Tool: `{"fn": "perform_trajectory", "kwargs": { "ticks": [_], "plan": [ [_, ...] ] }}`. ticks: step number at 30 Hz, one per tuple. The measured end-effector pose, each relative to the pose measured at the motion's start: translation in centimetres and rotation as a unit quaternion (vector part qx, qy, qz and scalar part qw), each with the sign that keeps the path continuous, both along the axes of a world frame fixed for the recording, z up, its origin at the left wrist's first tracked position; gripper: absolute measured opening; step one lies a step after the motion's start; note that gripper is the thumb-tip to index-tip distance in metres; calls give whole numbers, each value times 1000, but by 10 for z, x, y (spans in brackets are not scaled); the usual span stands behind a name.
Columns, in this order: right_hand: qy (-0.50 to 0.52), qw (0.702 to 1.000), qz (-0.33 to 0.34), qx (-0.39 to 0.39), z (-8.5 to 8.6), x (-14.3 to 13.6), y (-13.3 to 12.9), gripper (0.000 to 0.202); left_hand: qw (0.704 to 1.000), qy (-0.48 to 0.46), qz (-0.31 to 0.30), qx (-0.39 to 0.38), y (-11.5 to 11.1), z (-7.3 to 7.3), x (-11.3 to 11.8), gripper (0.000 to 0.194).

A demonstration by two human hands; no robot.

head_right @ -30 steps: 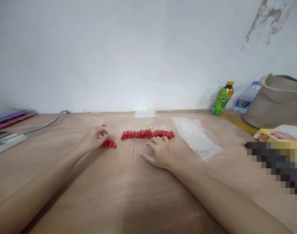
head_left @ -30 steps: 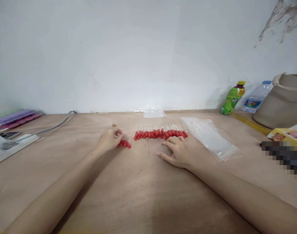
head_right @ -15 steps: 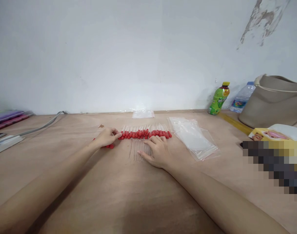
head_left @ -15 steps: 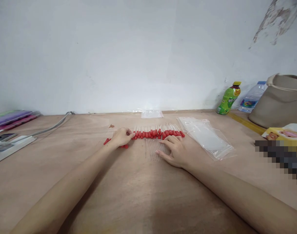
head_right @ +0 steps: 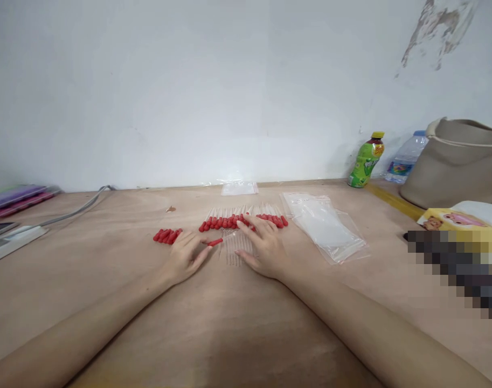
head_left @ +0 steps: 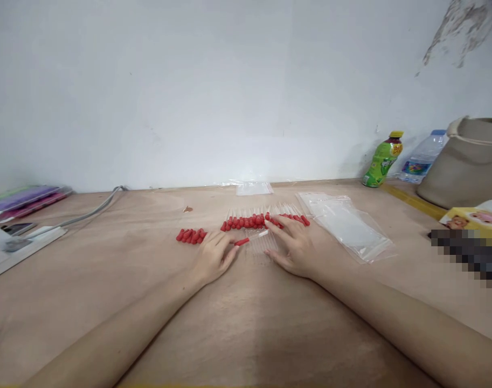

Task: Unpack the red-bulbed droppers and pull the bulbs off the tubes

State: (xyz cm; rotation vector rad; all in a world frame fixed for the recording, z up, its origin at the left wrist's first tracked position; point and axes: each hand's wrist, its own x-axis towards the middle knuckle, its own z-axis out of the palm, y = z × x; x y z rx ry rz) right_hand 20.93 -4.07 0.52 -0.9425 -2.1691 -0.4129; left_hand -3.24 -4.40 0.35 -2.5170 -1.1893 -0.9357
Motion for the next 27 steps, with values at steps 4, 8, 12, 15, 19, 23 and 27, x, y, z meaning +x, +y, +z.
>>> {"fn": "perform_trajectory", "kwargs": {
  "ticks": [4, 8, 12, 15, 19, 23, 27],
  "plan": [
    [-52, 998, 24, -14, 3, -1, -1, 40, 1000, 1, -29, 8, 0, -5, 5, 9],
    [-45, 997, 61, -35, -4, -2, 6, 31, 998, -2, -45, 48, 0, -5, 5, 8],
    [-24, 994, 96, -37, -12, -2, 12, 23, 996, -3, -65, 59, -1, -5, 6, 9],
    [-13, 993, 116, -33, -14, -3, 13, 21, 996, -7, -69, 47, -2, -3, 9, 20],
    [-11, 991, 127, -28, -12, -5, 10, 22, 995, 26, -90, 36, 1, -3, 17, 40],
    [-14, 989, 148, -23, -11, -6, 8, 23, 992, 27, -115, 50, 5, -8, 22, 24],
    [-26, 989, 141, -37, -11, -7, 7, 23, 989, 11, -133, 71, 6, -11, 23, 21]
  ]
}}
